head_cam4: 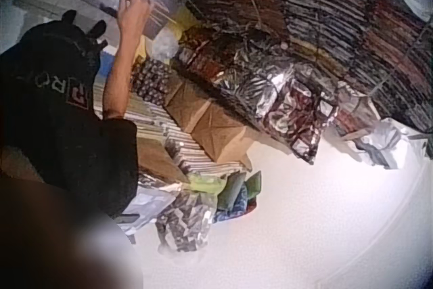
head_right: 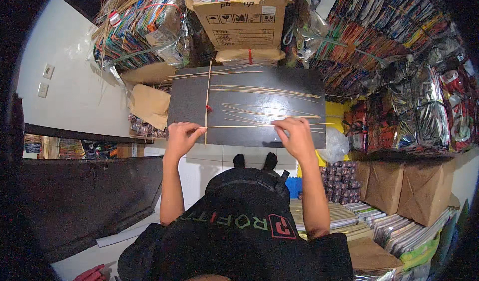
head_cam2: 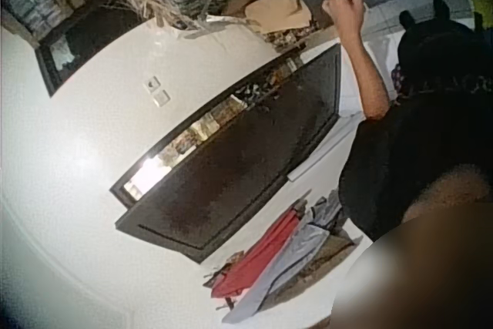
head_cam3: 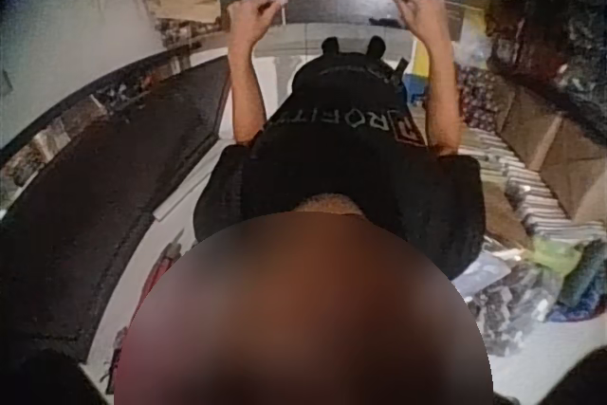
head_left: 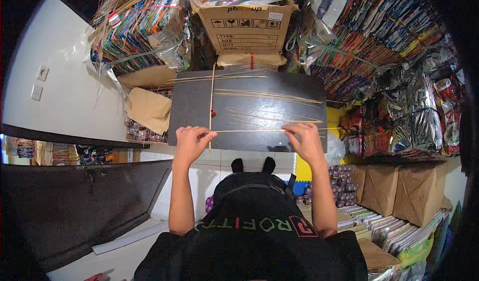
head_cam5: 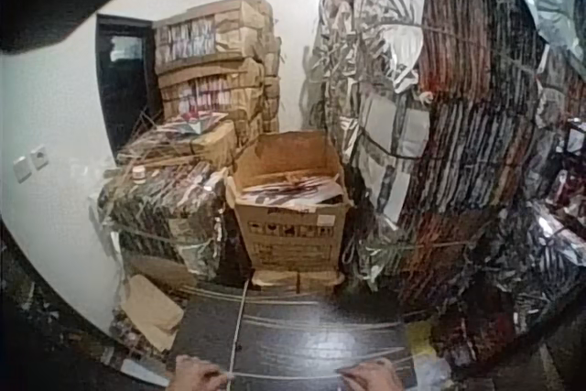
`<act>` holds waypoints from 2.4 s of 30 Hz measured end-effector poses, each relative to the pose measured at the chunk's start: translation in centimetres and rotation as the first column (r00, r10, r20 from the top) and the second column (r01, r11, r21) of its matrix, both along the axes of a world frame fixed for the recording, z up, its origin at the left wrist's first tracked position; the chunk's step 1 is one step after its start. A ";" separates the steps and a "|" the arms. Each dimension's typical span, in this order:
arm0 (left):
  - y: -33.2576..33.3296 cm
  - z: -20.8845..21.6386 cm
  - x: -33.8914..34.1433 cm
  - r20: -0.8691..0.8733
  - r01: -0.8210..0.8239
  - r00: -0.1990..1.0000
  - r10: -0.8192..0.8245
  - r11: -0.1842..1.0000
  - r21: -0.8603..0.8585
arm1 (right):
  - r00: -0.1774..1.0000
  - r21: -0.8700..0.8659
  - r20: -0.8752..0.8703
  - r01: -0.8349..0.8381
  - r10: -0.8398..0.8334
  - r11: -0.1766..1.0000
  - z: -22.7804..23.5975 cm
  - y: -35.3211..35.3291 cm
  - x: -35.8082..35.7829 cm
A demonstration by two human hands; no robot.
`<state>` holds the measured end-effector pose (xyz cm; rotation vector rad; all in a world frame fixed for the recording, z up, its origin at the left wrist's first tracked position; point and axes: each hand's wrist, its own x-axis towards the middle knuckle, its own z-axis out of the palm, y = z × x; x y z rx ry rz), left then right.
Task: Assembling a kite frame using wooden sticks and string.
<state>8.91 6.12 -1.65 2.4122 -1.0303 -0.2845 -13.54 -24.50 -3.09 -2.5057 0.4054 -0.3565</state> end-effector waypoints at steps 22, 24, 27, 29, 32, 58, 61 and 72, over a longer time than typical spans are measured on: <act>-7.6 -0.4 -5.7 -0.020 -0.023 1.000 0.020 0.986 -0.166 | 0.989 0.147 0.028 0.143 -0.148 0.979 0.0 4.5 1.8; -7.4 -0.3 -4.9 -0.038 -0.026 0.999 0.020 0.986 -0.163 | 0.987 0.112 0.073 0.135 -0.144 0.984 -0.4 3.5 1.6; -6.3 -0.4 -3.4 0.041 -0.021 0.999 0.027 0.991 -0.133 | 0.975 0.070 0.054 0.211 -0.215 0.975 -0.5 1.9 1.1; -5.5 -0.5 -2.5 0.045 -0.030 0.998 0.036 0.992 -0.126 | 0.959 0.081 -0.008 0.285 -0.285 0.955 -0.5 1.2 0.7; -4.7 -1.7 -1.8 0.064 -0.069 0.995 0.075 0.993 -0.094 | 0.940 0.139 0.002 0.336 -0.340 0.931 -0.7 1.0 0.5; -3.1 -2.4 -1.1 0.069 -0.045 0.996 0.063 0.971 -0.236 | 0.971 -0.052 0.013 0.241 -0.240 0.969 -3.0 -1.3 -1.7; -3.7 -2.6 -1.8 -0.042 0.084 0.995 -0.093 0.981 -0.175 | 0.992 -0.010 0.015 0.129 -0.129 0.992 -3.5 -0.3 -1.4; -7.1 -4.2 -4.8 -0.076 -0.019 0.997 0.007 0.987 -0.161 | 0.996 0.179 -0.038 0.082 -0.076 0.980 -3.6 3.7 -0.8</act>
